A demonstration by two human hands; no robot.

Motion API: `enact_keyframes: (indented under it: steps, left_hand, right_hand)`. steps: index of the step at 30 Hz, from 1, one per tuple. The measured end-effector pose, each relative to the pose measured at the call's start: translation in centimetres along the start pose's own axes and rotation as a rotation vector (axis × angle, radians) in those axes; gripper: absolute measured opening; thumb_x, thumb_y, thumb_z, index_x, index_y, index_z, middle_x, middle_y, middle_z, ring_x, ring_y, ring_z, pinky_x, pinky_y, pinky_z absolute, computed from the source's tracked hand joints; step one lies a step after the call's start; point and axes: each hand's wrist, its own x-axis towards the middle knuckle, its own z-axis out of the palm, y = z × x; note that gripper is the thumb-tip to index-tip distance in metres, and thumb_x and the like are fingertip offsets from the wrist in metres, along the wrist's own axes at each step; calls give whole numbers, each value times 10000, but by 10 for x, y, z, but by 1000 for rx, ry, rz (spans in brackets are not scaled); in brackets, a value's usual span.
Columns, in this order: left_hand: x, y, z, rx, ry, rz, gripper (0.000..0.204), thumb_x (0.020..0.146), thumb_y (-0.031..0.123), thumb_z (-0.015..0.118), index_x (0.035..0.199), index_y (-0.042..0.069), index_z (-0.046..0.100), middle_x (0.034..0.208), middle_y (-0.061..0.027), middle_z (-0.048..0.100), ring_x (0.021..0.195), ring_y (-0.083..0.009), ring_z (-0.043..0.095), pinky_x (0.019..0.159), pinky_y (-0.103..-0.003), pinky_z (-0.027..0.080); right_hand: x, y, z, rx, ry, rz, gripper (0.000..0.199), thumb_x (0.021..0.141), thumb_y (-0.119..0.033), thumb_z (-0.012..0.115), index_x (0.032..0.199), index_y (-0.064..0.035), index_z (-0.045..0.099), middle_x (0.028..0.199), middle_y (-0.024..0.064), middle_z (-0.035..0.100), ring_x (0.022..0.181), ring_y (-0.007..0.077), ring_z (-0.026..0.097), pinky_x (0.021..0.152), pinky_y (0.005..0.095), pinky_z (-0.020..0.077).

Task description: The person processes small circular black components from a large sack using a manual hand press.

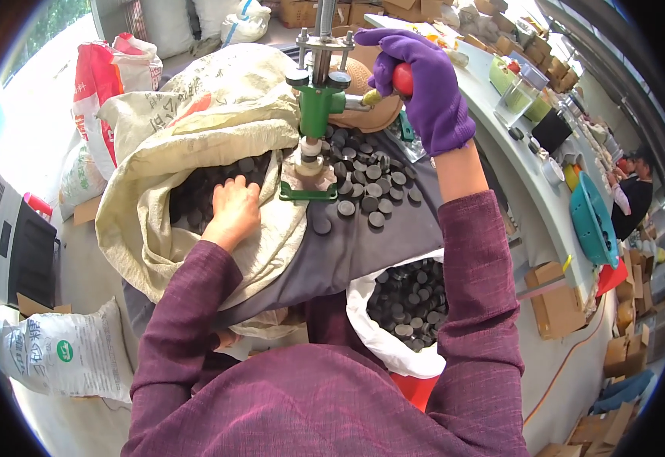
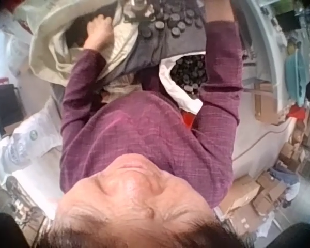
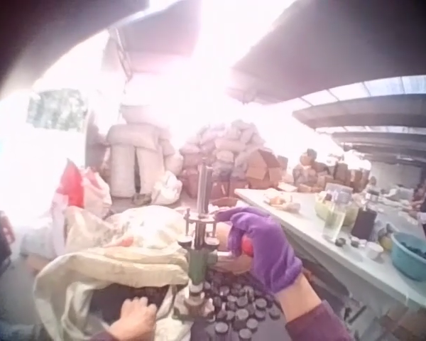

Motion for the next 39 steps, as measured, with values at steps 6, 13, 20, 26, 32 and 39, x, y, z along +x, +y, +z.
enact_keyframes:
  steps: [6,13,20,26,32,39]
  left_hand:
    - [0,-9,-1,67,-68,7,102,701,102,633,774,53,685,851,-132,660,829,-300,651,729,-417,500]
    - [2,-24,2,-62,18,125,138,683,115,671,814,73,658,807,-107,662,812,-295,660,733,-439,493]
    - [17,-1,-16,-520,182,-123,278,696,188,713,929,51,646,737,-160,664,709,-340,667,717,-427,528]
    - [65,31,13,-785,199,-219,339,692,172,711,990,16,671,793,-194,693,751,-331,696,729,-394,551]
    - [82,46,31,-871,167,-276,327,680,183,722,968,30,701,843,-158,694,791,-305,686,758,-385,540]
    - [96,65,33,-870,235,-318,321,631,254,805,911,110,745,897,-77,607,960,-283,572,842,-418,459]
  right_hand:
    - [7,5,-3,89,-30,-79,301,882,-82,450,988,107,658,635,119,608,525,174,565,559,282,508]
    - [10,-2,-6,37,26,-9,389,944,-147,396,1125,78,656,649,61,567,569,150,520,678,297,516]
    - [11,1,-1,80,26,9,377,917,-148,408,1076,88,654,650,75,577,546,154,530,642,305,522]
    - [7,-10,0,62,39,35,384,921,-146,385,1068,83,655,646,76,573,553,148,523,651,300,520]
    - [6,-7,6,69,30,47,389,909,-135,382,1071,95,650,648,69,570,548,142,517,653,298,522]
    - [-4,-5,2,5,76,-12,382,909,-128,382,1070,89,653,647,70,567,549,126,516,688,298,521]
